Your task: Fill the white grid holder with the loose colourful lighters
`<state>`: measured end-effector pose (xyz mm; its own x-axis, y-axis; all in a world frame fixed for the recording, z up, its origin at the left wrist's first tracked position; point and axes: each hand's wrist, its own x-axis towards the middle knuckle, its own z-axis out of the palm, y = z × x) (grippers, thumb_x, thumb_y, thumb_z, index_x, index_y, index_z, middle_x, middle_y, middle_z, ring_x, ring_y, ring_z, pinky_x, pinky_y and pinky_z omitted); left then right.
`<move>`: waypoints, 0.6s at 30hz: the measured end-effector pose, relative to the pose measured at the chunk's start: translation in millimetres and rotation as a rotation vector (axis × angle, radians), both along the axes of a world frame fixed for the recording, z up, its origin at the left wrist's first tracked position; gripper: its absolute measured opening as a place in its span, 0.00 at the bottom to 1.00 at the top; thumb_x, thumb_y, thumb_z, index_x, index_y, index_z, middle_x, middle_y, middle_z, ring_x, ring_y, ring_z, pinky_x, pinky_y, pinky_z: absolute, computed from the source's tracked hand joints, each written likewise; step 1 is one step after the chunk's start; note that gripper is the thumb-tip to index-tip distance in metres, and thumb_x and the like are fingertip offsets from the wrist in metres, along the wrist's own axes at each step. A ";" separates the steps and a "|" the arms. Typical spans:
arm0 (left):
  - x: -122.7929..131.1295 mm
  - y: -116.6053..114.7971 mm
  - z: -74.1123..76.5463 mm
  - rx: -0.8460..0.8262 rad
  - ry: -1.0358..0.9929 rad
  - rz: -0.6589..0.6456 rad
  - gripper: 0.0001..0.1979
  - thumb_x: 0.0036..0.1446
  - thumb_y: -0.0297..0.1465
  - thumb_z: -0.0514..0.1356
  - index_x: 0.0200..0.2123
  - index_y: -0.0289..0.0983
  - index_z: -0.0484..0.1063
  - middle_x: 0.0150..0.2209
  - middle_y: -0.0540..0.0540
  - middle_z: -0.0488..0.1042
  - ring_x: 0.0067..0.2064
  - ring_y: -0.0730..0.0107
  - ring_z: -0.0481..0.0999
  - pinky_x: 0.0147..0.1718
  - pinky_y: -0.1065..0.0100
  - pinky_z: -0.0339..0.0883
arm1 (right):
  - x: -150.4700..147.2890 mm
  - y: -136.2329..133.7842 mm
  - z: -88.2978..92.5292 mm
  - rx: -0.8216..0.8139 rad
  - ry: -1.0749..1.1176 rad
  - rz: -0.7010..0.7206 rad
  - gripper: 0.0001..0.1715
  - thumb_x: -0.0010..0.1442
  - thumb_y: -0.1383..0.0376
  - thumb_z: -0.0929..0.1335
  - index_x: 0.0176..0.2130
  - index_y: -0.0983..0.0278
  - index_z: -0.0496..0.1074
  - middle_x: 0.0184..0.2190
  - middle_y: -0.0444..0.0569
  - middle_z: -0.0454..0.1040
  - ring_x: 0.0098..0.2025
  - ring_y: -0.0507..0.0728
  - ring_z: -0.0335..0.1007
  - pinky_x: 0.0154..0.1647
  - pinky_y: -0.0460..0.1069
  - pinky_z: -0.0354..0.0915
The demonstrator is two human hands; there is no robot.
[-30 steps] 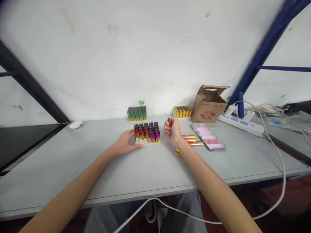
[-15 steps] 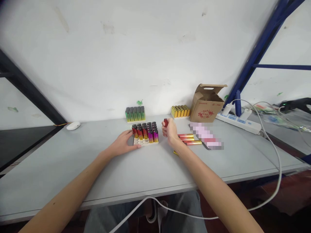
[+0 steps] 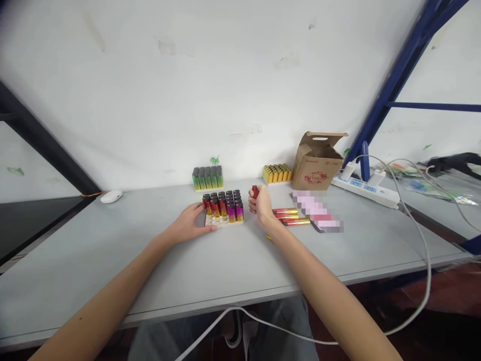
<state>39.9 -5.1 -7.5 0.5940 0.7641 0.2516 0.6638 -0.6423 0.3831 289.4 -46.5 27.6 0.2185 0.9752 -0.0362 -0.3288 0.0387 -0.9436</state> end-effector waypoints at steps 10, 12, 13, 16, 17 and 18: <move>-1.8 -1.8 -3.3 -0.022 0.023 0.056 0.40 0.50 0.59 0.59 0.58 0.40 0.65 0.61 0.37 0.61 0.65 0.45 0.57 0.62 0.48 0.54 | 3.4 -0.4 3.6 0.093 0.068 0.030 0.19 0.60 0.52 0.56 0.25 0.61 0.58 0.15 0.36 0.48 0.15 0.48 0.43 0.16 0.44 0.45; -2.3 -1.8 -3.7 -0.033 0.021 0.060 0.39 0.50 0.59 0.59 0.58 0.41 0.64 0.62 0.36 0.59 0.65 0.44 0.56 0.62 0.47 0.54 | 5.1 1.9 3.3 0.166 0.069 0.000 0.18 0.61 0.51 0.57 0.30 0.61 0.61 0.16 0.36 0.54 0.16 0.48 0.48 0.17 0.44 0.48; -2.3 -1.8 -3.7 -0.038 0.022 0.060 0.39 0.50 0.59 0.58 0.58 0.41 0.64 0.62 0.36 0.58 0.65 0.43 0.56 0.62 0.46 0.54 | 6.1 3.5 2.8 0.204 0.063 -0.017 0.17 0.60 0.51 0.58 0.32 0.60 0.62 0.17 0.37 0.57 0.16 0.48 0.51 0.18 0.44 0.50; -1.5 -1.8 -2.6 -0.051 0.040 0.073 0.40 0.51 0.60 0.57 0.60 0.42 0.63 0.62 0.37 0.58 0.65 0.44 0.56 0.62 0.46 0.54 | 9.8 9.1 0.6 0.292 0.022 -0.071 0.17 0.58 0.49 0.63 0.34 0.60 0.62 0.22 0.38 0.65 0.19 0.49 0.62 0.19 0.44 0.54; -1.1 -1.8 -2.2 -0.057 0.048 0.080 0.40 0.51 0.60 0.57 0.60 0.42 0.63 0.62 0.37 0.58 0.65 0.44 0.56 0.62 0.47 0.54 | 11.1 10.8 -0.1 0.319 0.001 -0.093 0.19 0.57 0.47 0.65 0.34 0.60 0.62 0.23 0.39 0.66 0.22 0.50 0.65 0.21 0.45 0.56; -0.8 -1.6 -2.0 -0.061 0.052 0.086 0.41 0.51 0.60 0.57 0.60 0.42 0.63 0.62 0.37 0.58 0.65 0.44 0.55 0.62 0.47 0.54 | 12.5 12.1 -0.6 0.347 -0.026 -0.118 0.20 0.57 0.46 0.66 0.34 0.60 0.63 0.25 0.40 0.68 0.24 0.50 0.68 0.23 0.45 0.59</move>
